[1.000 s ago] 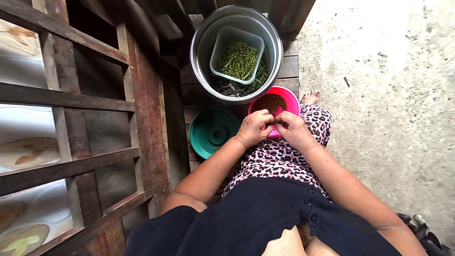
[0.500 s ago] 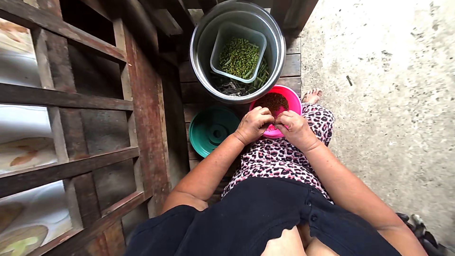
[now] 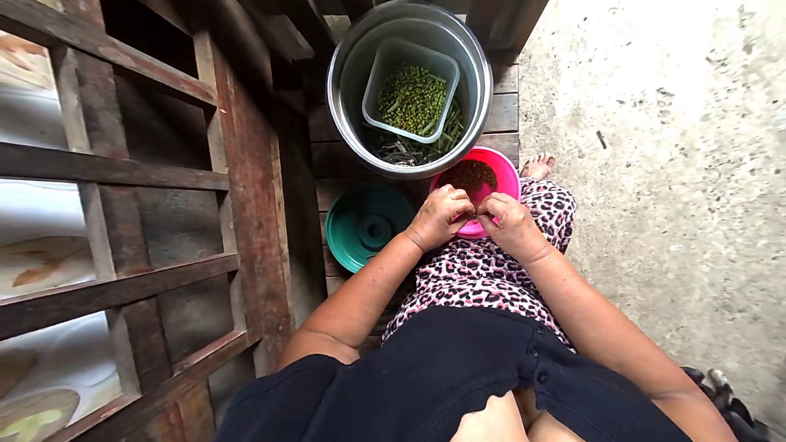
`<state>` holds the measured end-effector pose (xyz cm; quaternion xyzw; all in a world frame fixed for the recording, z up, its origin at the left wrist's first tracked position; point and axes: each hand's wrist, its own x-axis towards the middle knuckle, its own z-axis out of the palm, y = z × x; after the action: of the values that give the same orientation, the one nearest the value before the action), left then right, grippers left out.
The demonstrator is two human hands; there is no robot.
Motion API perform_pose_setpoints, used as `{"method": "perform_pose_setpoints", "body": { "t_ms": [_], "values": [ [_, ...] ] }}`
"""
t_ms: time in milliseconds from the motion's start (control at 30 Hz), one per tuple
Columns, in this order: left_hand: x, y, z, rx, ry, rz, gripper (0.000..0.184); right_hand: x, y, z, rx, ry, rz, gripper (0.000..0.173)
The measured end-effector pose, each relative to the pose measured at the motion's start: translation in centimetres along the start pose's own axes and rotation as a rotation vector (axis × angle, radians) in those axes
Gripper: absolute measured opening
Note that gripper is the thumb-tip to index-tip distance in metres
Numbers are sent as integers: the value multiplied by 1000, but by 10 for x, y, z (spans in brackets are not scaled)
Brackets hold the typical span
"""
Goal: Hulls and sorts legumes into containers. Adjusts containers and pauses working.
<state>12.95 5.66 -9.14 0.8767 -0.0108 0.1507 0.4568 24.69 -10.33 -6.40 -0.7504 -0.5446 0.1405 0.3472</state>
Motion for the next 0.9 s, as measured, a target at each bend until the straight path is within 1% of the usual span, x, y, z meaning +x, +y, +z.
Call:
{"method": "perform_pose_setpoints", "body": {
  "t_ms": [200, 333, 533, 600, 667, 733, 900],
  "values": [
    [-2, -2, 0, -11, -9, -14, 12, -5, 2, 1, 53, -11, 53, 7],
    [0, 2, 2, -47, -1, -43, 9, -2, -3, 0, 58, -19, 61, 7],
    [0, 6, 4, -7, 13, -75, 7, -2, -2, 0, 62, -24, 93, 5],
    [-1, 9, 2, -2, 29, -97, 12, -3, -2, -2, 50, -11, 102, 6],
    [-5, 12, -6, -23, 79, -145, 19, -3, -4, -10, 27, 2, 150, 8],
    [-15, 15, -19, -55, 172, -209, 22, 0, -7, -22, 8, -11, 224, 9],
    [-68, 12, -53, -20, 367, -370, 24, 15, -16, -44, 82, -147, 381, 11]
  ]
}}
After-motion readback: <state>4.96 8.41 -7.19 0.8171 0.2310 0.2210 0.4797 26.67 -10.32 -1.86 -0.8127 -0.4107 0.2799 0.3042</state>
